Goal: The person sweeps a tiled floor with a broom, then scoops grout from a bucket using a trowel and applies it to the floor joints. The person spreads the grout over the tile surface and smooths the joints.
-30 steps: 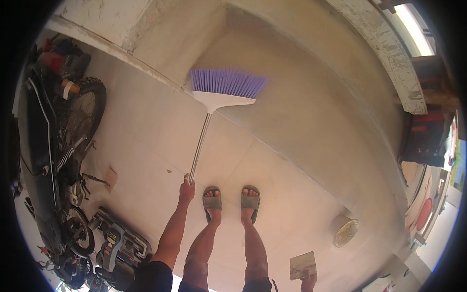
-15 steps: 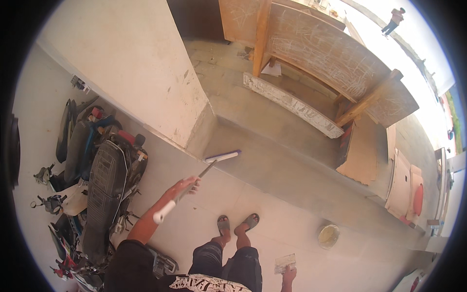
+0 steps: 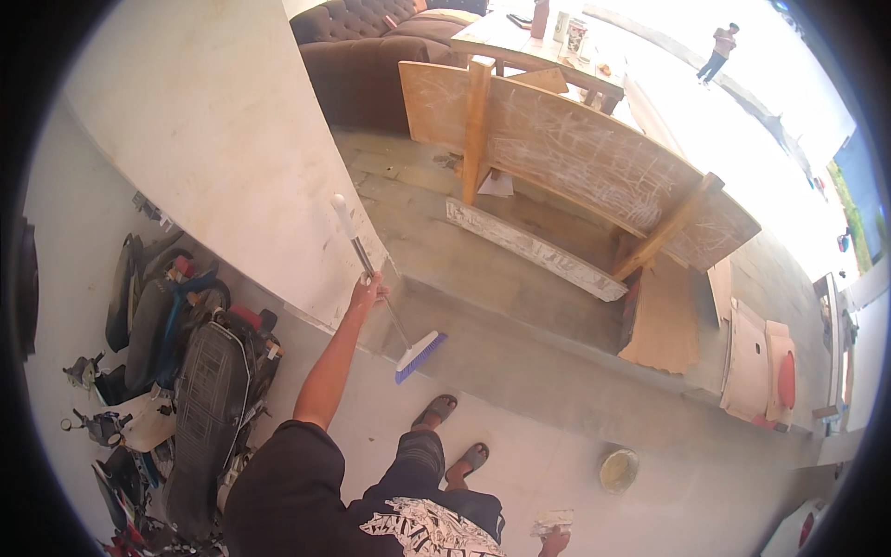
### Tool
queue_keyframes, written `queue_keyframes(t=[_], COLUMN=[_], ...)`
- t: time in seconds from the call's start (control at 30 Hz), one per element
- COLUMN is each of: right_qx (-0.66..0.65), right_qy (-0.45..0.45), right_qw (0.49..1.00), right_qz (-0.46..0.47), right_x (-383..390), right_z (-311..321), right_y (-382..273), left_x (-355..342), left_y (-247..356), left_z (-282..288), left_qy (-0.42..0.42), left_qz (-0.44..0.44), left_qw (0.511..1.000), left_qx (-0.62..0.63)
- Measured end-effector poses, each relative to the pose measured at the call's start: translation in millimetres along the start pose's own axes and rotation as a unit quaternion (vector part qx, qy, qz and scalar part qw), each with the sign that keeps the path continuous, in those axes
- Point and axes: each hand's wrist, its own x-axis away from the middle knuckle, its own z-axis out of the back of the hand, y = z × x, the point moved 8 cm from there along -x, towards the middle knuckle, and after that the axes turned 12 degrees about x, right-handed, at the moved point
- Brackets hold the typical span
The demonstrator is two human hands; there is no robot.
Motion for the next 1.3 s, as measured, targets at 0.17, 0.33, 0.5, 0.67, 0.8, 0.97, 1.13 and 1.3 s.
queue_keyframes(t=[0.17,0.33,0.5,0.67,0.8,0.97,1.13,1.3], right_qx=[0.0,-0.016,-0.02,-0.026,-0.052,-0.096,-0.261,-0.428], right_qy=[0.043,0.036,0.037,0.031,0.057,0.125,0.201,0.25], right_qw=[0.998,0.999,0.999,0.999,0.996,0.986,0.937,0.853], right_qz=[-0.037,-0.025,-0.027,-0.035,-0.053,-0.06,-0.113,-0.16], right_x=[39,59,70,75,75,87,36,4], right_z=[-11,-47,-76,-90,-69,-45,-11,14], right_y=[-26,-57,-68,-54,-35,-35,26,128], left_x=[-32,-29,-17,-29,-44,-19,41,90], left_y=[-2,7,11,-11,-55,-157,-301,-411], left_z=[37,49,50,88,57,55,-82,-249], left_qy=[0.089,0.153,0.203,0.325,0.31,0.159,-0.079,-0.298], left_qz=[-0.052,-0.111,-0.051,-0.092,-0.049,0.1,0.25,0.213], left_qw=[0.995,0.98,0.962,0.893,0.903,0.964,0.944,0.848], left_qx=[-0.009,-0.066,-0.178,-0.296,-0.292,-0.186,-0.2,-0.382])
